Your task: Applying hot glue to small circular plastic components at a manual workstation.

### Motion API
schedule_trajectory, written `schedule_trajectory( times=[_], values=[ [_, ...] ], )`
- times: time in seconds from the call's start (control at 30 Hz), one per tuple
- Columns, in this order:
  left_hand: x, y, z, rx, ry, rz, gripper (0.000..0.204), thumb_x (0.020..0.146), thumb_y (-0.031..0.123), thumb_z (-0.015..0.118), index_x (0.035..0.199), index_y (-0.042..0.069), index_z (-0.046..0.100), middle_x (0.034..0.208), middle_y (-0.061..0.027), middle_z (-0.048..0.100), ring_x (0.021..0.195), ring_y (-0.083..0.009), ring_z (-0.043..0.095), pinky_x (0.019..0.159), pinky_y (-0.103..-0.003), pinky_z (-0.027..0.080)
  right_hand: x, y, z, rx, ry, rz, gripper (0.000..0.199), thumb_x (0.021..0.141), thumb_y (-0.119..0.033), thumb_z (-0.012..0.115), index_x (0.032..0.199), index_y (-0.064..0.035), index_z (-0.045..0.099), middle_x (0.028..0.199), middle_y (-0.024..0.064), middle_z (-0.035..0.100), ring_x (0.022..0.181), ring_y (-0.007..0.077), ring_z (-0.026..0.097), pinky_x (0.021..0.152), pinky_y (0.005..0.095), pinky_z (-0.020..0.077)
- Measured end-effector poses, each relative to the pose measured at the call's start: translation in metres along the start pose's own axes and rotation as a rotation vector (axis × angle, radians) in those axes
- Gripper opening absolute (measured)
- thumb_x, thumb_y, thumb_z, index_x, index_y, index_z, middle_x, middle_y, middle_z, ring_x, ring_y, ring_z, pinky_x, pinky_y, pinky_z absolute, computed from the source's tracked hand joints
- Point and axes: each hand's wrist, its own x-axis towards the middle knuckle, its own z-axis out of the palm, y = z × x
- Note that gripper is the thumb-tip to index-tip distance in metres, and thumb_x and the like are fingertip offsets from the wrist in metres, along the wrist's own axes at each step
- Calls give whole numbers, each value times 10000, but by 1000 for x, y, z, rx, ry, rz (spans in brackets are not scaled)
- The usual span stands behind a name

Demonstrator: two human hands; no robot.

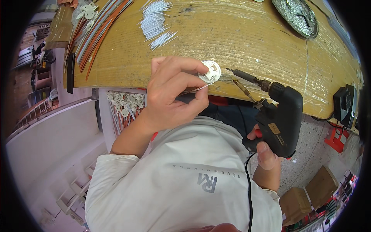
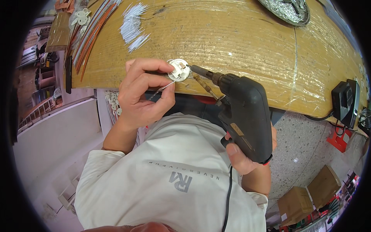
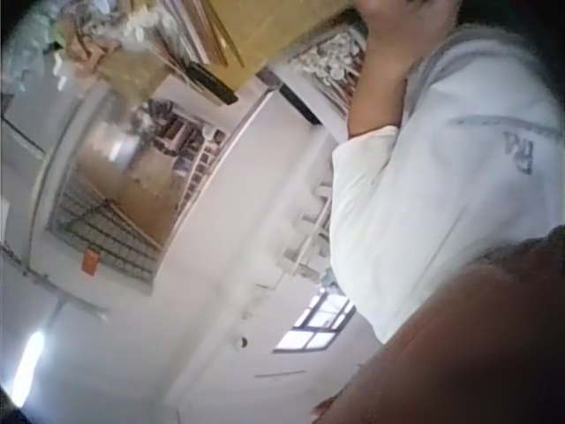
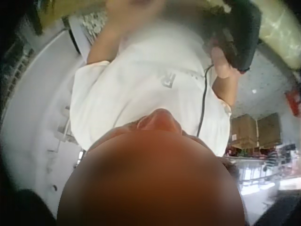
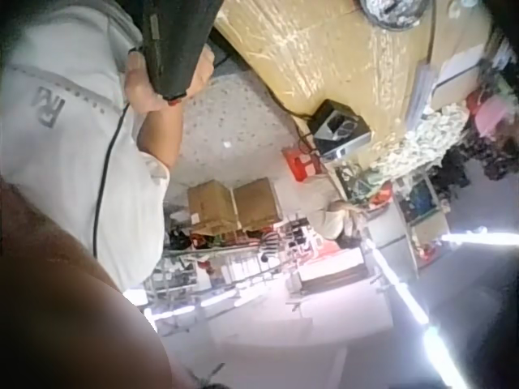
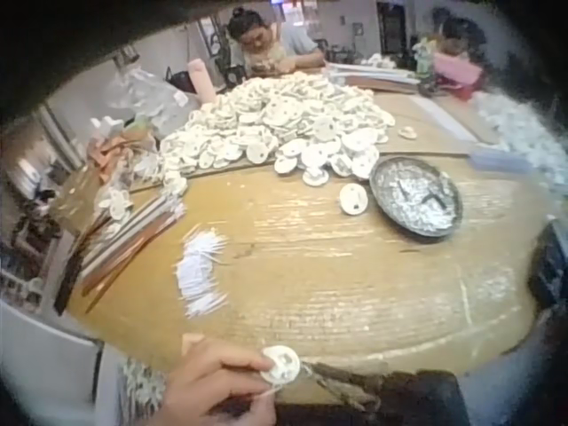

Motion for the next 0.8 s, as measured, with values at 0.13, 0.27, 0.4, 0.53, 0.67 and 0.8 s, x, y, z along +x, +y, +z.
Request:
schedule_trajectory(
  times=[0.13,0.27,0.4,0.53,0.67,0.8],
  values=[
    [0,0,0,2,1,-4,192,686,-49,765,837,45,693,1007,-98,726,839,-184,651,806,-326,373,2,1,1,29,-5,-16,257,817,-266,738,856,-13,716,732,74,685,662,222,651,603,316,520],
    [0,2,-2,7,-8,3,206,693,-44,782,864,42,706,1012,-98,725,841,-188,652,809,-327,374,5,-3,4,34,13,-39,264,824,-265,746,867,-6,715,739,79,691,643,210,659,592,306,527],
    [-2,7,-7,23,4,0,223,725,-42,812,919,27,724,998,-102,729,847,-204,652,815,-321,388,6,-4,1,66,2,-21,282,846,-274,748,903,0,713,772,93,700,666,202,669,604,303,535],
    [-9,8,-9,-52,6,-37,233,778,-70,811,984,5,733,931,-115,732,821,-223,653,758,-310,437,5,-8,4,250,-70,165,623,807,-366,755,1214,82,605,1106,218,690,802,248,694,725,364,574],
    [-3,14,-15,-49,0,-34,258,788,-71,812,1025,-5,735,893,-119,730,787,-223,652,715,-304,457,31,-27,23,264,-125,168,696,859,-501,646,1222,90,588,1044,265,726,874,256,704,786,340,579],
    [5,14,-21,-30,-69,-23,246,803,-58,805,1033,-6,736,882,-116,731,769,-218,651,723,-305,461,47,-33,41,414,-184,120,671,904,-466,613,1265,99,584,1164,280,702,960,271,714,844,366,584]
  ],
)
